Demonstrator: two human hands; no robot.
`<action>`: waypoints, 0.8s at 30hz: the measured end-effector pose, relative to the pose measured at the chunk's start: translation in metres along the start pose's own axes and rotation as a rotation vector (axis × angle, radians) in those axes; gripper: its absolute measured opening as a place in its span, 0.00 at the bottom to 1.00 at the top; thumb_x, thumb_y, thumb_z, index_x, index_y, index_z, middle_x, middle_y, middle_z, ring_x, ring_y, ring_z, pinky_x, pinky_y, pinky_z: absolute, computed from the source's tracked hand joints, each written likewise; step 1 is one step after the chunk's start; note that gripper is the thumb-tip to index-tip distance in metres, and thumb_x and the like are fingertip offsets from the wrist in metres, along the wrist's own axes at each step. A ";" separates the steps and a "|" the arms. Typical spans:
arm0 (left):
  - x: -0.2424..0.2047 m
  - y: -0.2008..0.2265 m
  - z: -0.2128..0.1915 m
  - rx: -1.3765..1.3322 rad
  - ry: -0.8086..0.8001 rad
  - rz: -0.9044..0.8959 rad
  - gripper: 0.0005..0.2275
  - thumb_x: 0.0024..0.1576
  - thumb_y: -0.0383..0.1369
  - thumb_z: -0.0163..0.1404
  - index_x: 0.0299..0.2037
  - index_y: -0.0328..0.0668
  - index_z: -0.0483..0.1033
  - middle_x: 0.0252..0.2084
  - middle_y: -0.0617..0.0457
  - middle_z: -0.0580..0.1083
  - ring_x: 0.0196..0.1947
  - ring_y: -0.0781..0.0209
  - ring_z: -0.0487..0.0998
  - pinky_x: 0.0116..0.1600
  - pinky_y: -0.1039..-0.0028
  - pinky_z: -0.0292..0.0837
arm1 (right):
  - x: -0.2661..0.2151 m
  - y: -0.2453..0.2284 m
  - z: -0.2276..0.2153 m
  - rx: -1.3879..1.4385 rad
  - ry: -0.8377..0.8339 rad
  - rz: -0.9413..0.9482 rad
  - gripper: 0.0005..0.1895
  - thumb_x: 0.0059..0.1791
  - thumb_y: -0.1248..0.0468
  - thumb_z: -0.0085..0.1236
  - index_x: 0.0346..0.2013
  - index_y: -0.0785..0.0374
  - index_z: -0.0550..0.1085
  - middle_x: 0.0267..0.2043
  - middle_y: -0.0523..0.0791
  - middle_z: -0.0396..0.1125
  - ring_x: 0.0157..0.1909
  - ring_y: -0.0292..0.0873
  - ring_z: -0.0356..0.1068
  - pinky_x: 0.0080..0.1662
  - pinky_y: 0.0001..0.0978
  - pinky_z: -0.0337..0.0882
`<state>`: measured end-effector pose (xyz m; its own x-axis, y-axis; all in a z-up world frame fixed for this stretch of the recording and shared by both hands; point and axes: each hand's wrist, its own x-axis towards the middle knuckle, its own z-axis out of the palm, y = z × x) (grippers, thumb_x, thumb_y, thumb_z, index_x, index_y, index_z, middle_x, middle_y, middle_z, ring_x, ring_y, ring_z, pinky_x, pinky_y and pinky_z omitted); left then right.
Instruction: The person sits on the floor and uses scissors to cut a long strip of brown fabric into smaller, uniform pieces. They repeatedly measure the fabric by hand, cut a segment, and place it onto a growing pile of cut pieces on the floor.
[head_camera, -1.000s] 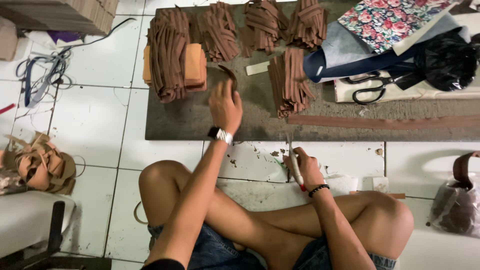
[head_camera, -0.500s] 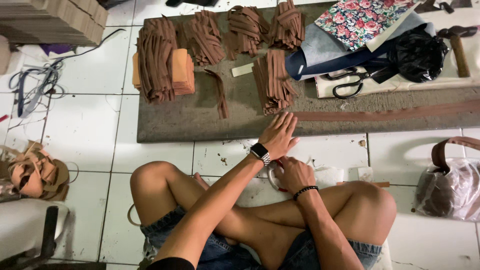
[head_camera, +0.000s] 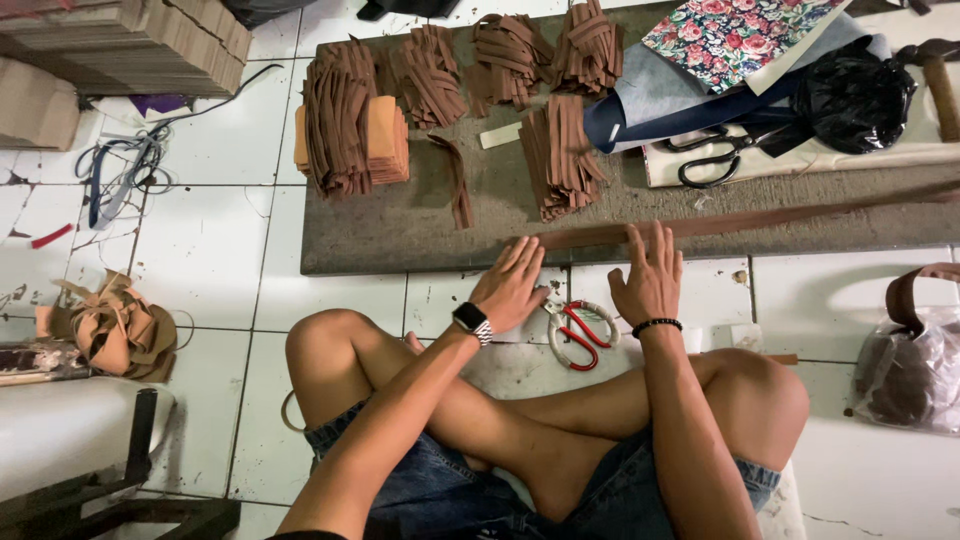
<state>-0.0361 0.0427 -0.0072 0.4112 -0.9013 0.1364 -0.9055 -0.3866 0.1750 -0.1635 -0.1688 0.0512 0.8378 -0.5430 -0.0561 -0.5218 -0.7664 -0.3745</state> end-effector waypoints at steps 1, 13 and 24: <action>-0.005 -0.004 -0.003 0.001 0.000 0.001 0.32 0.64 0.49 0.41 0.70 0.28 0.58 0.72 0.32 0.59 0.75 0.40 0.56 0.74 0.53 0.56 | 0.004 0.006 0.011 0.001 0.001 0.000 0.40 0.49 0.62 0.52 0.76 0.55 0.55 0.79 0.55 0.42 0.80 0.60 0.39 0.74 0.61 0.43; -0.041 -0.028 -0.002 -0.083 -0.063 -0.084 0.31 0.64 0.44 0.40 0.73 0.30 0.53 0.75 0.35 0.54 0.77 0.41 0.51 0.76 0.53 0.49 | -0.007 0.002 0.043 -0.198 -0.020 -0.080 0.40 0.49 0.53 0.49 0.77 0.44 0.54 0.81 0.49 0.40 0.82 0.54 0.35 0.74 0.65 0.37; -0.029 0.000 -0.013 -0.059 -0.078 -0.223 0.31 0.63 0.41 0.41 0.74 0.34 0.51 0.77 0.35 0.51 0.78 0.41 0.48 0.78 0.52 0.41 | -0.012 -0.002 0.047 -0.253 -0.097 -0.096 0.43 0.48 0.50 0.47 0.78 0.39 0.47 0.82 0.48 0.34 0.83 0.51 0.29 0.75 0.62 0.32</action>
<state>-0.0461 0.0711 0.0018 0.5886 -0.8083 0.0123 -0.7846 -0.5675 0.2496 -0.1648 -0.1443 0.0092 0.8904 -0.4379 -0.1246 -0.4527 -0.8806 -0.1398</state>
